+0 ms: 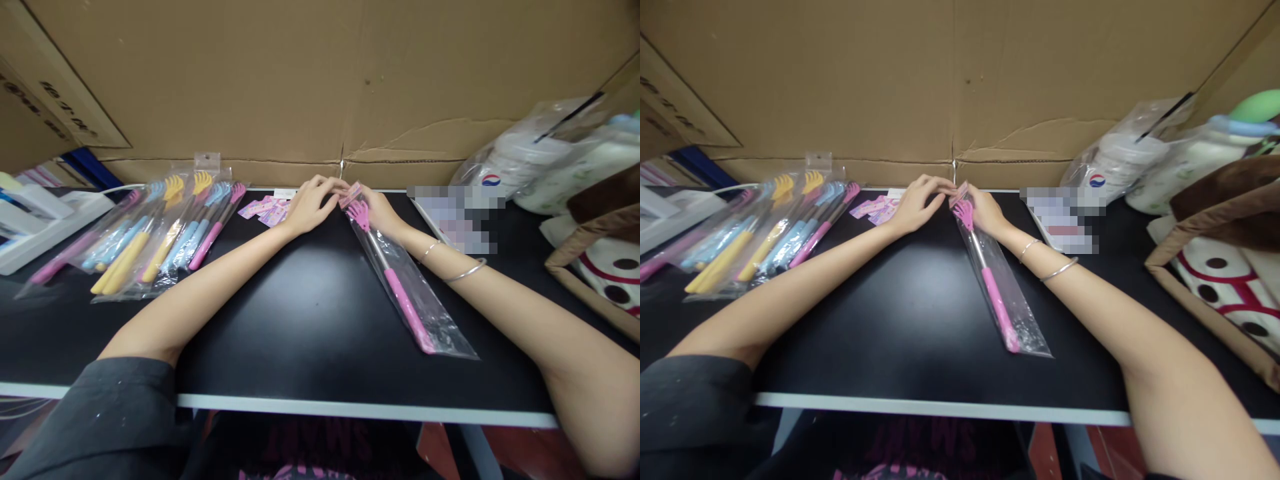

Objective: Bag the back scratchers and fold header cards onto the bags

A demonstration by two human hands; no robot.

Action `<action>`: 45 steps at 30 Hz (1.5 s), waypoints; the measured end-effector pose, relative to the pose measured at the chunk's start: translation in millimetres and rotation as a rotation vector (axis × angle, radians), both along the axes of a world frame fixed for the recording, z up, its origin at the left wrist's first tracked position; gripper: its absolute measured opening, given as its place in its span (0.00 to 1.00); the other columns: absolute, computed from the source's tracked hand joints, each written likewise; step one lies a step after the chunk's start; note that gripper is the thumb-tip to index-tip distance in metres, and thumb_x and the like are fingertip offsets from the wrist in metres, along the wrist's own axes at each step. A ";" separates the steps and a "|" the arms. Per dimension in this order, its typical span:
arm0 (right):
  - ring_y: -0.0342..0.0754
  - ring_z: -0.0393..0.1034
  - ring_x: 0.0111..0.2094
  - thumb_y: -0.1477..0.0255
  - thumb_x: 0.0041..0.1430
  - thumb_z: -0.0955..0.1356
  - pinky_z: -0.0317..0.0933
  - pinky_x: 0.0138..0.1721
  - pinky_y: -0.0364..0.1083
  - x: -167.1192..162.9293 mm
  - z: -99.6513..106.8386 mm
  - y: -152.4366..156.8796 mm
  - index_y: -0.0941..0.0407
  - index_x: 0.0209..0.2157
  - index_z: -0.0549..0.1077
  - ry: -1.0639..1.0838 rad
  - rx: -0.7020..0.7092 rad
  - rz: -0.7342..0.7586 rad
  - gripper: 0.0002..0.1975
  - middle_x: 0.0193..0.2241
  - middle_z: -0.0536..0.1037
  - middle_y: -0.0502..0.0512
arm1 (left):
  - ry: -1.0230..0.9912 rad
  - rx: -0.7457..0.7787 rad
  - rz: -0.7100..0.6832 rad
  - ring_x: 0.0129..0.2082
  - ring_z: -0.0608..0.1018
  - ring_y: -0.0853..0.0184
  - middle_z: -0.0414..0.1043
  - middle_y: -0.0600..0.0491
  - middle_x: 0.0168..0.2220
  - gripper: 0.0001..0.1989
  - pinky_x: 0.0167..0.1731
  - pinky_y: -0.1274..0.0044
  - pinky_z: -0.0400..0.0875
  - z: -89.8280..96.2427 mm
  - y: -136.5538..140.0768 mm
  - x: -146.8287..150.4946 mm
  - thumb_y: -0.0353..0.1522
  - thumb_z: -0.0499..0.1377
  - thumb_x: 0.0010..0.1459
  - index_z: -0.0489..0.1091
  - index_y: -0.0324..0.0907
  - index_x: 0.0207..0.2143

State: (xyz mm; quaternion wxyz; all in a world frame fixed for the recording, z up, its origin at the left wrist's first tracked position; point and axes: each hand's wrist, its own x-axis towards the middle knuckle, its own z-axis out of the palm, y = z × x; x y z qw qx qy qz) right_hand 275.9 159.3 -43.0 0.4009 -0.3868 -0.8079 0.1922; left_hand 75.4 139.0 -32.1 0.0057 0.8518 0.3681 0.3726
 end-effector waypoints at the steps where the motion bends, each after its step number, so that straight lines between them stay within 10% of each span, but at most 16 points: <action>1: 0.56 0.74 0.38 0.53 0.56 0.69 0.63 0.42 0.52 -0.2 0.2 0.1 0.54 0.33 0.70 -0.006 0.003 0.021 0.17 0.33 0.79 0.56 | 0.017 -0.003 -0.015 0.49 0.72 0.61 0.76 0.52 0.49 0.16 0.52 0.70 0.64 -0.1 0.4 0.0 0.35 0.47 0.67 0.71 0.43 0.49; 45: 0.47 0.67 0.28 0.59 0.55 0.69 0.62 0.35 0.48 4.6 -4.0 9.0 0.52 0.31 0.67 0.159 -0.128 -0.013 0.12 0.25 0.73 0.49 | 0.093 -0.088 0.235 0.42 0.76 0.60 0.78 0.51 0.39 0.13 0.49 0.68 0.61 2.0 -0.7 4.1 0.38 0.52 0.65 0.72 0.43 0.45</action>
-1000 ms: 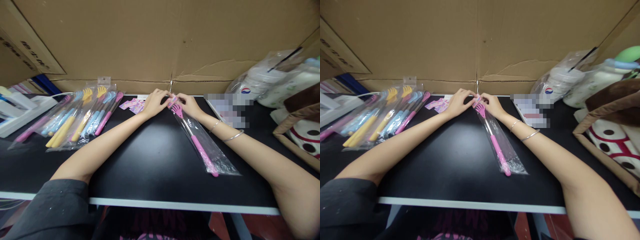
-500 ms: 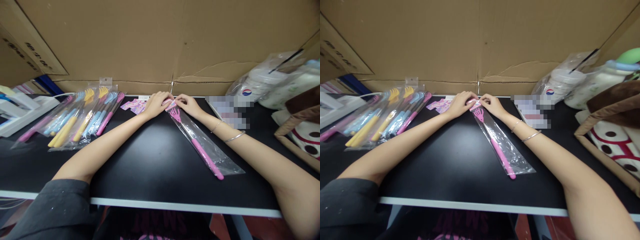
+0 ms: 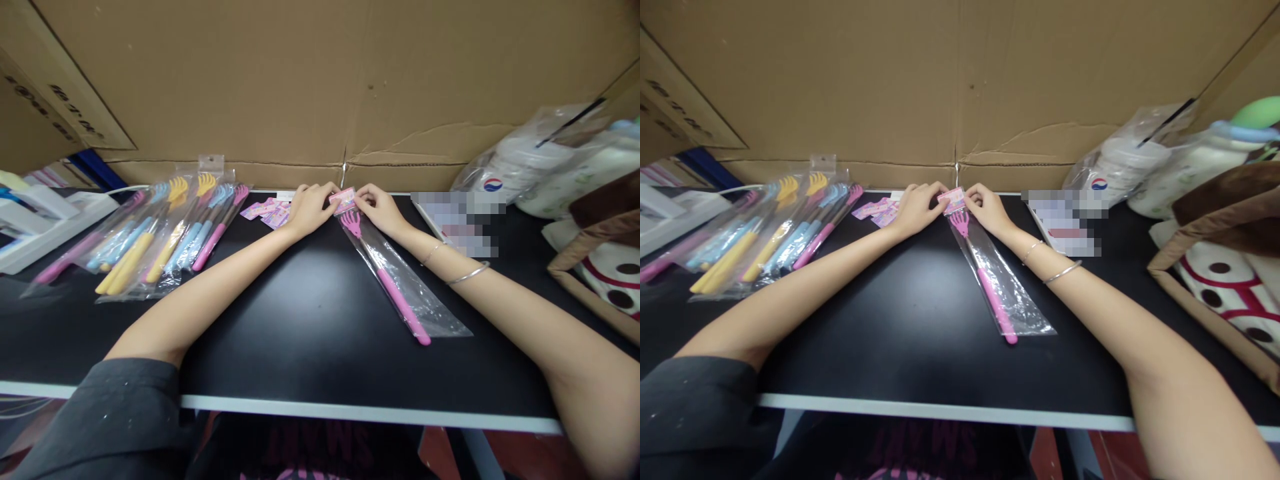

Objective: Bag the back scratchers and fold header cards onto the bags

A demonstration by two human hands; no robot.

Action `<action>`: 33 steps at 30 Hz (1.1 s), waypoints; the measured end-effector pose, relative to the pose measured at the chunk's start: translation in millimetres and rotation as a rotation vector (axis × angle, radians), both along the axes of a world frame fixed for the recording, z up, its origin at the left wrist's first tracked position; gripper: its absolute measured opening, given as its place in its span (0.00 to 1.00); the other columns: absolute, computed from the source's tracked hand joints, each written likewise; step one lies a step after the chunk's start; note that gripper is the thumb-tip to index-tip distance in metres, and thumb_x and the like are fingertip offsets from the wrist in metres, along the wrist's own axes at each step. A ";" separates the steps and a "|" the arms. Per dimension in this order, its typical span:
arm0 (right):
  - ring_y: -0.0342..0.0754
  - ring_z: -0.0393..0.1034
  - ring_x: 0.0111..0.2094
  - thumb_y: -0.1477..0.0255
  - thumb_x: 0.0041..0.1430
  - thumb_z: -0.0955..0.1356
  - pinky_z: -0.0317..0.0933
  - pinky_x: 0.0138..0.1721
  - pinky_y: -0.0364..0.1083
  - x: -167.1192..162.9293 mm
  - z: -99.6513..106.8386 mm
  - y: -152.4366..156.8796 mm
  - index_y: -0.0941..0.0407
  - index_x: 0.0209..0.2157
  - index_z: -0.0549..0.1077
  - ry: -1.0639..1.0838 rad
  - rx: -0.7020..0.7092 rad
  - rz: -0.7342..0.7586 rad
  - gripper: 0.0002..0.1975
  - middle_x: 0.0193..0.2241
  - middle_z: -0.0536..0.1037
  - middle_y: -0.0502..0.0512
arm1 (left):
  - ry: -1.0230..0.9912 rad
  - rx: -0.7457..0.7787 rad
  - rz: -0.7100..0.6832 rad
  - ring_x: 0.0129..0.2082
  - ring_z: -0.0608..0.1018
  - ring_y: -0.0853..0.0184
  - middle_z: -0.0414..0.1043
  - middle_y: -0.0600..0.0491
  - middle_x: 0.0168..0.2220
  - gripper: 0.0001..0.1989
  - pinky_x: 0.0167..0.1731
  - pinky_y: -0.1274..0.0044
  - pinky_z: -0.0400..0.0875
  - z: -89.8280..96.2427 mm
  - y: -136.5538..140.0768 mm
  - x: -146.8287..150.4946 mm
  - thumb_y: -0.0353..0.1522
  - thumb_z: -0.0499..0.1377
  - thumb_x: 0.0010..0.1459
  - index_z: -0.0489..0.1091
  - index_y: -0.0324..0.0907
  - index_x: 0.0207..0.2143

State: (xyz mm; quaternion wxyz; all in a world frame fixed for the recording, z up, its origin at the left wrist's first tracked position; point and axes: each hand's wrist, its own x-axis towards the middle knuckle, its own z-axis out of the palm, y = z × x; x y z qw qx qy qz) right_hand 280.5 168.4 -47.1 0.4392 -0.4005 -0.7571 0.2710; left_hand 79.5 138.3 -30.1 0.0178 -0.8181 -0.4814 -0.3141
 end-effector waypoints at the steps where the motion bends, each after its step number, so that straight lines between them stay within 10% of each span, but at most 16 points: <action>1: 0.47 0.67 0.28 0.59 0.55 0.69 0.61 0.35 0.48 -0.1 -0.3 0.1 0.52 0.31 0.66 -0.011 -0.003 0.004 0.13 0.25 0.73 0.49 | 0.006 0.000 0.011 0.41 0.77 0.61 0.78 0.51 0.38 0.13 0.49 0.68 0.61 0.0 -0.1 -0.1 0.38 0.51 0.66 0.71 0.43 0.46; 33: 0.48 0.66 0.31 0.63 0.55 0.68 0.60 0.37 0.49 1.0 0.0 2.3 0.53 0.28 0.66 -0.069 0.089 -0.070 0.10 0.28 0.74 0.52 | -0.120 -0.049 0.006 0.38 0.78 0.63 0.78 0.51 0.38 0.11 0.40 0.74 0.68 -7.2 10.2 -4.2 0.35 0.51 0.66 0.70 0.41 0.46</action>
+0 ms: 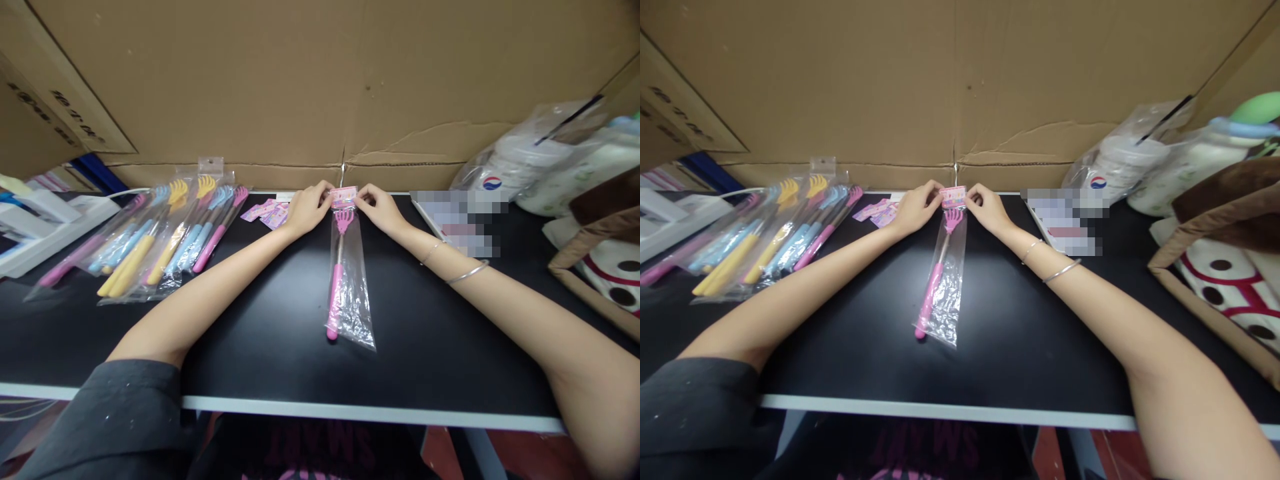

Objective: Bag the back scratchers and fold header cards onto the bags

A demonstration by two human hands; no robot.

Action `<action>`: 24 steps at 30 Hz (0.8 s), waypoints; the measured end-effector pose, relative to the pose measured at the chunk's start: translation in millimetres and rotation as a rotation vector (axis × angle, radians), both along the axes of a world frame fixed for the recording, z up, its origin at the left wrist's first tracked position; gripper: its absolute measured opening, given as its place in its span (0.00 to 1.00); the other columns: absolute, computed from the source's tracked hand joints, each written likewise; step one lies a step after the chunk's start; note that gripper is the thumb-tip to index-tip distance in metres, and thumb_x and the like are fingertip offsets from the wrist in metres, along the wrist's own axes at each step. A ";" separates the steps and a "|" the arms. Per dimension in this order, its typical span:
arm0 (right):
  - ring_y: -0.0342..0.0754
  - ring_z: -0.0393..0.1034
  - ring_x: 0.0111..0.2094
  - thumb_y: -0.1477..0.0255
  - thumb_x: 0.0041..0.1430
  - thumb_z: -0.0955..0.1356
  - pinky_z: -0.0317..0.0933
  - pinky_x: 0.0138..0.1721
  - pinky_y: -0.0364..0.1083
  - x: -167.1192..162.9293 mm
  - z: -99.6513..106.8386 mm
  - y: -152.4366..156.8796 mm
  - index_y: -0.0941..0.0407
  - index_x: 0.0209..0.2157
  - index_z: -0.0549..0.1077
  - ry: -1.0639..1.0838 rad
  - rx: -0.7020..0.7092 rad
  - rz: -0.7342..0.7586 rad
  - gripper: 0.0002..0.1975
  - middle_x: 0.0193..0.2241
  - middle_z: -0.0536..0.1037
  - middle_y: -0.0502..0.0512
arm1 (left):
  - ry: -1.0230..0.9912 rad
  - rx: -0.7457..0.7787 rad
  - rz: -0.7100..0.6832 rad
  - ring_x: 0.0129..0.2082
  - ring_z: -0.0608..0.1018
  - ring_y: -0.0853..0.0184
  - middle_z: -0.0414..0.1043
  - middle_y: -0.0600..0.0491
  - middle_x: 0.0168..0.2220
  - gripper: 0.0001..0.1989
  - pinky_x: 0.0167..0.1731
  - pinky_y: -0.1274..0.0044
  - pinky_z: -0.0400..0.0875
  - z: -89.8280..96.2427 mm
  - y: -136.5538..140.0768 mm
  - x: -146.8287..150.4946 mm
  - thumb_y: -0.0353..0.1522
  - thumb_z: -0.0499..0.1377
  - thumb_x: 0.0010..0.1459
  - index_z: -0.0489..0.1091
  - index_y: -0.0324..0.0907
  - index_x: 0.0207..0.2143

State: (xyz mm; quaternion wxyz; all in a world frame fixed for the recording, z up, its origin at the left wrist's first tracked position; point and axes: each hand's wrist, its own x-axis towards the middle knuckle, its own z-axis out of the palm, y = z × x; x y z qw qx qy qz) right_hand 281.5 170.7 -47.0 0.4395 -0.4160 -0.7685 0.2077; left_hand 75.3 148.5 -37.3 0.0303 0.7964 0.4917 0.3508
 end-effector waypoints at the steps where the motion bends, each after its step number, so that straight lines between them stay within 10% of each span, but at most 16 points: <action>1: 0.48 0.66 0.31 0.63 0.55 0.68 0.60 0.37 0.49 0.1 -0.2 0.1 0.53 0.28 0.67 -0.002 0.000 -0.003 0.09 0.28 0.74 0.52 | 0.002 0.008 0.001 0.39 0.78 0.63 0.78 0.50 0.38 0.11 0.41 0.73 0.68 0.2 -0.1 0.0 0.34 0.51 0.66 0.70 0.41 0.45; 24: 0.49 0.68 0.30 0.70 0.53 0.67 0.61 0.37 0.50 -2.7 -1.7 1.6 0.54 0.25 0.70 -0.085 0.018 -0.011 0.04 0.27 0.78 0.54 | -0.006 0.010 0.024 0.43 0.79 0.63 0.79 0.54 0.43 0.15 0.45 0.74 0.69 1.2 -2.0 -2.3 0.28 0.47 0.65 0.71 0.44 0.45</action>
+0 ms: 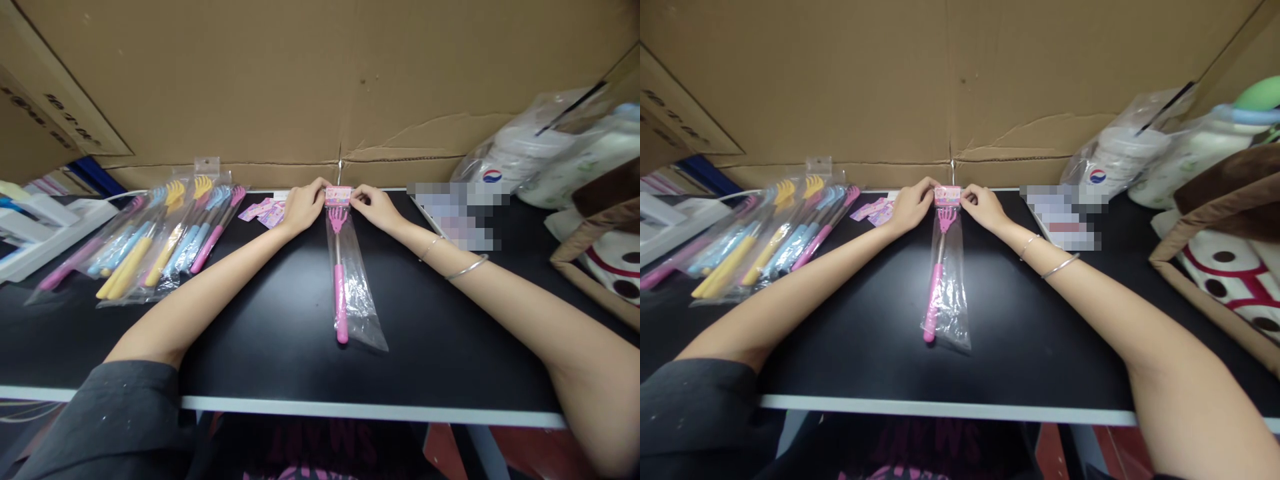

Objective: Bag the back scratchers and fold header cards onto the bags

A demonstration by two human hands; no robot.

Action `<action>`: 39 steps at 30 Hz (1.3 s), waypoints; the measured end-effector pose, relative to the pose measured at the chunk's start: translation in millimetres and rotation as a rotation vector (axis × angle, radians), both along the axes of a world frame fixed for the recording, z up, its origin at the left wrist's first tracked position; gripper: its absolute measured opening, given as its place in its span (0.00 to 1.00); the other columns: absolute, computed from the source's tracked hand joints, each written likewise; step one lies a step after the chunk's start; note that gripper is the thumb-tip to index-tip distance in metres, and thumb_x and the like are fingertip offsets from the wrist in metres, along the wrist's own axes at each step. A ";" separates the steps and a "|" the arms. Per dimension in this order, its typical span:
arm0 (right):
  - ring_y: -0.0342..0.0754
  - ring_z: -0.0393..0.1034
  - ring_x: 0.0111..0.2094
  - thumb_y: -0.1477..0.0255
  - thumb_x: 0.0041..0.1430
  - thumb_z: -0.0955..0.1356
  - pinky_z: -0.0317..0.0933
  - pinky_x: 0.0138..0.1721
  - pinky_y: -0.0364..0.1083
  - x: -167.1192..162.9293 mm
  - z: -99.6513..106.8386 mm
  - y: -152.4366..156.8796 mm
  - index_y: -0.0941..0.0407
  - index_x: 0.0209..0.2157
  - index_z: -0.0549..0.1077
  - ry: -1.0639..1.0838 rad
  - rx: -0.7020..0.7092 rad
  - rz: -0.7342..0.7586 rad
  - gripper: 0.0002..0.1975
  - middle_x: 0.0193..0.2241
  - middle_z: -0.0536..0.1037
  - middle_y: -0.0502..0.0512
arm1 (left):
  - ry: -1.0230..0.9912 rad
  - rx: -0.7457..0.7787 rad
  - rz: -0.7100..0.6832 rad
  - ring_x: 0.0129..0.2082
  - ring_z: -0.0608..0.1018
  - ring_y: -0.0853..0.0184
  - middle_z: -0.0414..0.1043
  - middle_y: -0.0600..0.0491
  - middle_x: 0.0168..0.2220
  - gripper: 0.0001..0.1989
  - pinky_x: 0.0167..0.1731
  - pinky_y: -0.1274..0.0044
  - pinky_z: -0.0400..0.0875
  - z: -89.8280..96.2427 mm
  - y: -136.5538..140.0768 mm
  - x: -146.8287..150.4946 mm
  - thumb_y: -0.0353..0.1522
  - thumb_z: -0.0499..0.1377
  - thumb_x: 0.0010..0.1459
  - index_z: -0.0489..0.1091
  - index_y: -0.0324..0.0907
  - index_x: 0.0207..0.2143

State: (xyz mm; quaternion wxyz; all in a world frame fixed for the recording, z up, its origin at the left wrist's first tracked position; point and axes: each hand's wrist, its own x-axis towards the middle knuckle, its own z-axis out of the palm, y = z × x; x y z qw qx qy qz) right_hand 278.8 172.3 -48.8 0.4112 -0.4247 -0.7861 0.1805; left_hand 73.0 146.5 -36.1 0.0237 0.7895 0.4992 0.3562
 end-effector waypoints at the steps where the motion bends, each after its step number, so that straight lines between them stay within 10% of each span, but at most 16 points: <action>1: 0.49 0.68 0.30 0.71 0.53 0.66 0.61 0.37 0.50 0.0 0.2 -0.3 0.54 0.26 0.70 -0.003 -0.001 -0.001 0.04 0.27 0.78 0.54 | -0.007 0.001 -0.001 0.43 0.79 0.63 0.79 0.54 0.43 0.15 0.44 0.74 0.69 0.1 -0.1 0.1 0.29 0.46 0.65 0.71 0.45 0.45; 39: 0.50 0.70 0.31 0.73 0.55 0.66 0.62 0.38 0.49 0.8 2.6 -2.4 0.54 0.27 0.69 -0.069 -0.006 -0.016 0.03 0.28 0.78 0.55 | 0.002 -0.024 0.013 0.45 0.79 0.62 0.79 0.51 0.46 0.15 0.44 0.76 0.67 -0.8 1.3 1.2 0.31 0.48 0.68 0.72 0.43 0.48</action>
